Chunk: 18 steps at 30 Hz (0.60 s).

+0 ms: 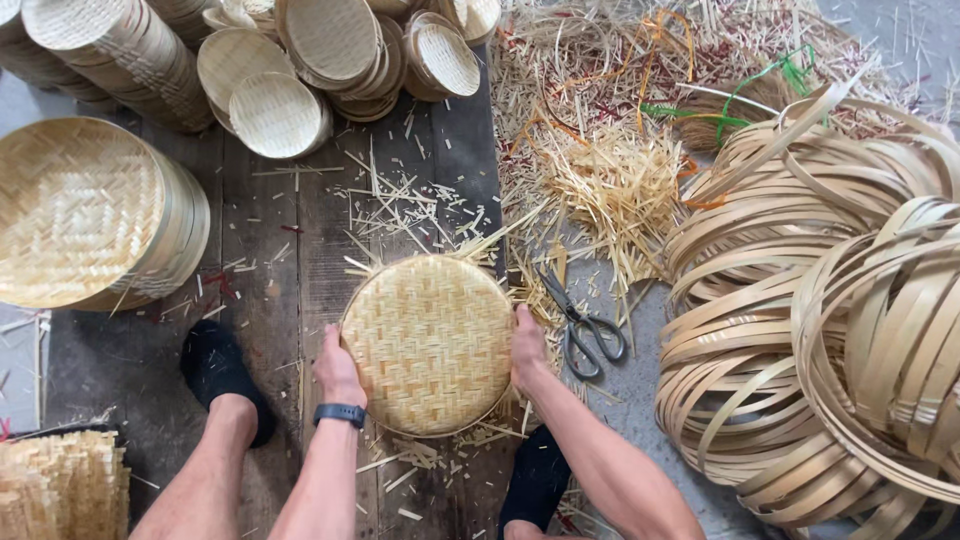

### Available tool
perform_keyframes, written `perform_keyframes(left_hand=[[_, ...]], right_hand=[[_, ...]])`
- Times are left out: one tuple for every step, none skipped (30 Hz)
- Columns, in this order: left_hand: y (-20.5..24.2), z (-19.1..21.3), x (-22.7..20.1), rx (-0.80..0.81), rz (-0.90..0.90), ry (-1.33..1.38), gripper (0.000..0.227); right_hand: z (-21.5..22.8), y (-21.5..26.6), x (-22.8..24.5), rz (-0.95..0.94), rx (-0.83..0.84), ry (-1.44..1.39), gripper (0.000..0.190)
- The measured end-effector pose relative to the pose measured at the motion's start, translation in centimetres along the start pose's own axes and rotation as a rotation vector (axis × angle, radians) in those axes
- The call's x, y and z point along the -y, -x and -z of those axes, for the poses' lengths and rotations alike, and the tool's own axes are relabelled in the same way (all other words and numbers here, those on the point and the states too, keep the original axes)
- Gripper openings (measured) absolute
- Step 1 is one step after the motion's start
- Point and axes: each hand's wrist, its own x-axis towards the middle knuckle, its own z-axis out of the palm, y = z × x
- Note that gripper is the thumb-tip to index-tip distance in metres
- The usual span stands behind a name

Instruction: The person places a circular bamboo frame onto a square piece of woven bamboo, fits it into a wooden mold, and cuts away the excess material with shears.

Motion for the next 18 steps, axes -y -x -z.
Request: perform_keyframes(left_hand=[[0.6,0.1,-0.9,0.119,-0.064,0.138,0.054],[1.4,0.9,-1.1,0.229,-0.118,0.282,0.053],[1.9,1.7,-1.4,0.338,-0.173,0.426,0.053],[2.2,2.2,-2.1,0.37,-0.31,0.4,0.056],[2.4,2.6,-3.0,0.401,-0.448,0.372,0.06],[2.9,2.7,-3.6,0.432,-0.589,0.341,0.064],[3.2,2.9,-4.6,0.538,-0.284,0.329,0.07],[3.2,3.3,-6.1,0.634,0.022,0.314,0.077],[3.3,3.6,-6.9,0.721,0.33,0.296,0.086],[3.7,3.2,-6.3,0.635,0.253,0.165,0.086],[4.0,2.6,-5.1,0.546,0.175,0.036,0.086],[3.9,2.1,-3.9,0.455,0.106,-0.094,0.087],[3.2,1.6,-3.2,0.453,0.041,-0.109,0.087],[2.9,1.8,-2.3,0.445,-0.011,-0.127,0.087],[2.8,2.1,-1.6,0.438,-0.063,-0.145,0.087],[2.9,2.0,-1.3,0.29,-0.183,-0.38,0.087],[3.5,1.6,-0.7,0.138,-0.3,-0.614,0.087],[4.2,0.4,0.0,-0.018,-0.423,-0.84,0.088]], right_hand=[[0.2,0.8,0.7,0.159,0.071,-0.076,0.059],[1.4,1.9,1.4,0.31,0.14,-0.14,0.06],[2.2,3.0,2.0,0.462,0.208,-0.204,0.061],[2.7,4.0,2.9,0.518,0.176,-0.14,0.061],[3.4,4.8,4.1,0.573,0.145,-0.076,0.061],[3.9,5.3,5.1,0.63,0.117,-0.013,0.062],[4.2,5.4,5.9,0.441,0.227,-0.07,0.062],[4.5,5.2,6.4,0.253,0.336,-0.125,0.062],[4.7,5.0,6.3,0.061,0.442,-0.18,0.063],[4.6,4.5,5.4,0.135,0.376,-0.16,0.061],[4.3,4.1,3.9,0.207,0.31,-0.14,0.06],[4.6,3.6,2.1,0.275,0.237,-0.12,0.06],[5.2,2.8,0.6,0.301,0.262,-0.151,0.06],[6.2,2.5,-1.4,0.314,0.282,-0.179,0.059],[7.1,2.0,-3.2,0.328,0.301,-0.207,0.059],[8.0,1.0,-4.3,0.363,0.128,0.094,0.055],[9.4,0.1,-4.8,0.389,-0.046,0.397,0.051],[10.9,-1.0,-4.7,0.414,-0.221,0.698,0.046]])
